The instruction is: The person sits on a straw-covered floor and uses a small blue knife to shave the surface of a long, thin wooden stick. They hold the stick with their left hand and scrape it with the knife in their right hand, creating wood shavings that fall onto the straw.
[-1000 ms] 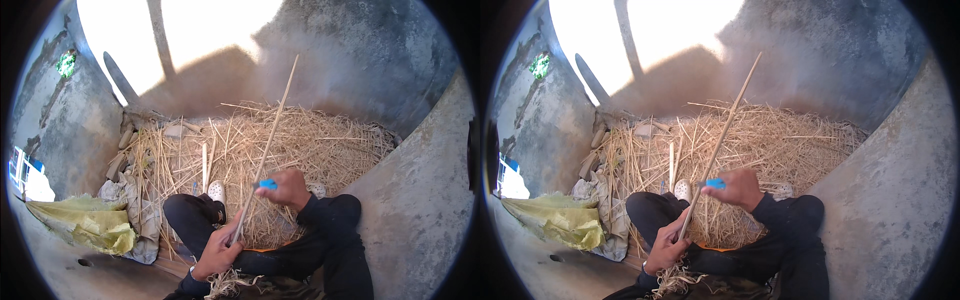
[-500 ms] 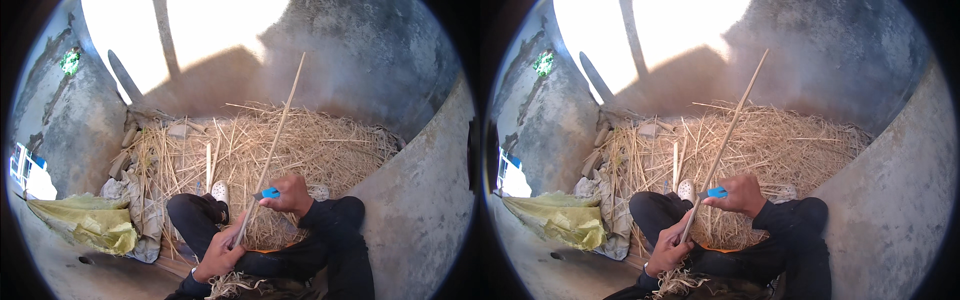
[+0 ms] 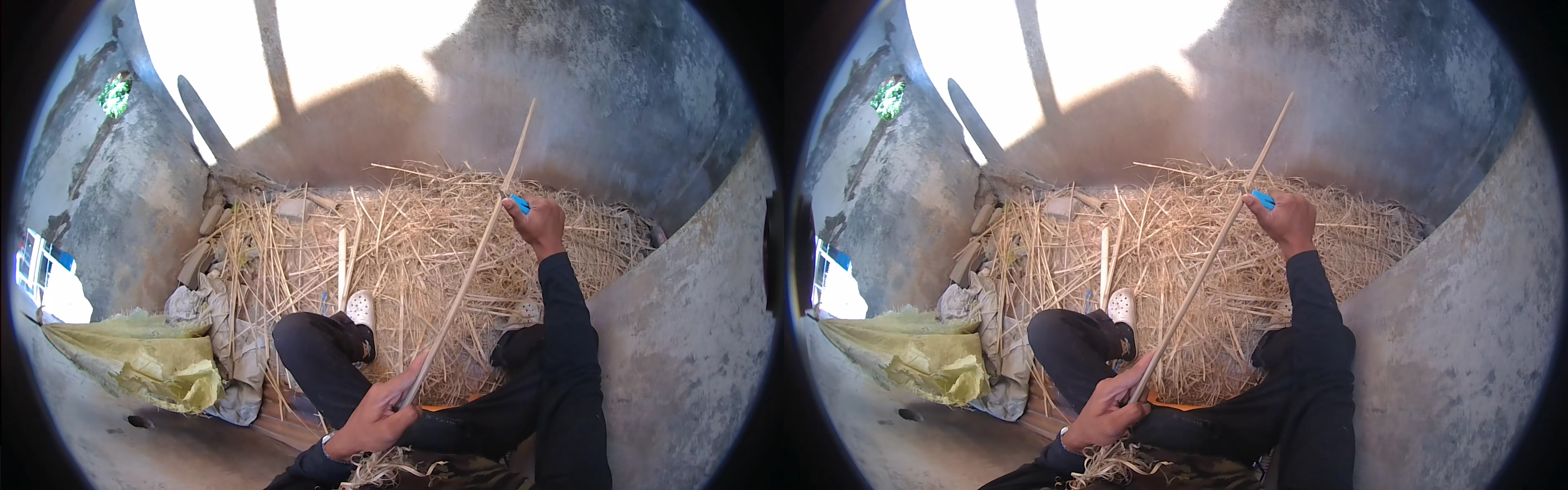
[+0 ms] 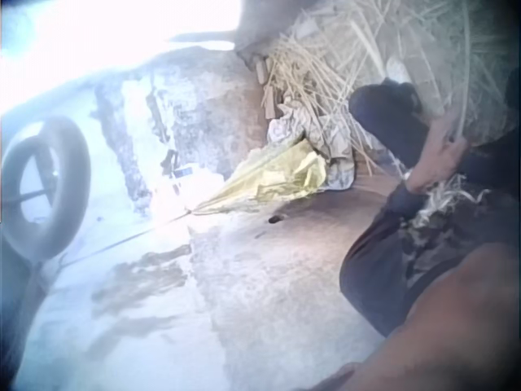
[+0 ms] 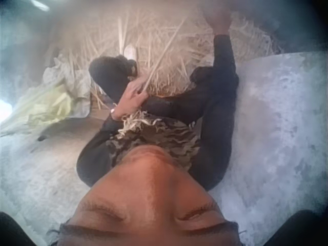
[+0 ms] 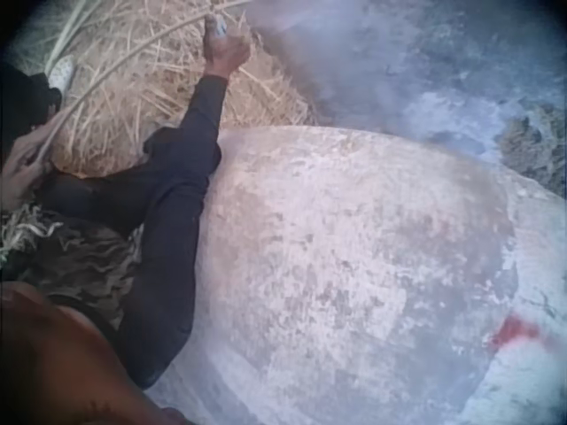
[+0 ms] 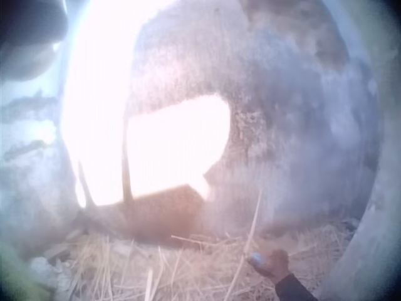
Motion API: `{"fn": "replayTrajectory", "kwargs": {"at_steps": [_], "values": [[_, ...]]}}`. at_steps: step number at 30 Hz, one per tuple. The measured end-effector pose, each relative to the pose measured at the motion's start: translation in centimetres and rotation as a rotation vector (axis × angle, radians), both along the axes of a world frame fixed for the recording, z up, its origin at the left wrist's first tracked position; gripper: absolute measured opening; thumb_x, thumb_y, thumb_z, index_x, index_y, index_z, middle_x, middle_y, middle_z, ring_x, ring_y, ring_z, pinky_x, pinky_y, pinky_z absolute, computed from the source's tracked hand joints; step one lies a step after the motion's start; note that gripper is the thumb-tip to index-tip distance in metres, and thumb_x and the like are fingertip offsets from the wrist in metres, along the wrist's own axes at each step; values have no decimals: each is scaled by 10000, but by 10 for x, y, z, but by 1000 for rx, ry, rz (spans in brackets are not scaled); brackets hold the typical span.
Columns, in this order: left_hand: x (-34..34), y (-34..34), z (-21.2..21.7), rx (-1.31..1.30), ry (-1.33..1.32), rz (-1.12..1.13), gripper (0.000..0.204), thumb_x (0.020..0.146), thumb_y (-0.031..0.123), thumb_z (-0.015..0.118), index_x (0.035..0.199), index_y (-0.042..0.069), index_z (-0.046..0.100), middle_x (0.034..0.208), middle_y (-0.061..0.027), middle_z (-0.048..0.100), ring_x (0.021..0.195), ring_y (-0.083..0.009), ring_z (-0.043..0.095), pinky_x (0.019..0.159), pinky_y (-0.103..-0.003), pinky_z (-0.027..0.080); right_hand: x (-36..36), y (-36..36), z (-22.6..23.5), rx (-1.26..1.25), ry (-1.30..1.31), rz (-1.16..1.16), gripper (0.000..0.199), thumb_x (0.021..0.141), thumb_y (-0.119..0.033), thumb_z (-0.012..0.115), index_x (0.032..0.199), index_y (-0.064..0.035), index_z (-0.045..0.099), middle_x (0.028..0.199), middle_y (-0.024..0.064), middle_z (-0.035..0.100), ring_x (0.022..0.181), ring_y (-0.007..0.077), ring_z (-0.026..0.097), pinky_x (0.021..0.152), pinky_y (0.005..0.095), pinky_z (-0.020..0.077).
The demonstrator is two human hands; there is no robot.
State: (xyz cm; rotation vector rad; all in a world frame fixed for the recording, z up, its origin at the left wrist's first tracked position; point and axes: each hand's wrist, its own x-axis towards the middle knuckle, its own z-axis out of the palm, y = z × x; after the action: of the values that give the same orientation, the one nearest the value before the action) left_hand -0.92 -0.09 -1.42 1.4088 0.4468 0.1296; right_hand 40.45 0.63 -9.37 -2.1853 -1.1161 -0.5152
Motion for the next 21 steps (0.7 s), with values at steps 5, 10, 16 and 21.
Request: {"fn": "replayTrajectory", "kwargs": {"at_steps": [5, 10, 16, 21], "values": [[6, 1, -6, -15, -29, 54, 767, 775, 18, 516, 1498, 8, 259, 756, 35, 403, 653, -46, 380, 592, -199, 357, 21, 7, -16, -10, -149, 35, 718, 714, -799, 560, 522, -108, 521, 449, 80, 485, 429, 279, 543, 425, 407, 408], [7, 14, -15, -123, 51, 25, 768, 767, -46, 475, 1502, 30, 262, 902, -12, 524, 761, -65, 510, 654, -193, 413, 34, 13, -41, 8, -284, 81, 710, 752, -792, 531, 538, -115, 541, 461, 93, 502, 427, 276, 544, 422, 405, 425], [-60, 15, -21, -269, 159, 192, 815, 670, -59, 474, 1470, 34, 349, 702, -8, 493, 516, -70, 461, 490, -191, 394, 101, -13, -78, -173, 523, -395, 775, 899, -727, 311, 691, -68, 662, 645, 185, 620, 621, 357, 614, 589, 473, 458], [-39, 32, -43, -387, 100, 301, 790, 669, -49, 459, 1451, 5, 358, 661, -44, 478, 462, -91, 422, 456, -215, 392, 23, 52, -23, 4, 614, 7, 735, 880, -734, 399, 588, -73, 532, 524, 72, 499, 502, 195, 525, 517, 395, 422]]}}
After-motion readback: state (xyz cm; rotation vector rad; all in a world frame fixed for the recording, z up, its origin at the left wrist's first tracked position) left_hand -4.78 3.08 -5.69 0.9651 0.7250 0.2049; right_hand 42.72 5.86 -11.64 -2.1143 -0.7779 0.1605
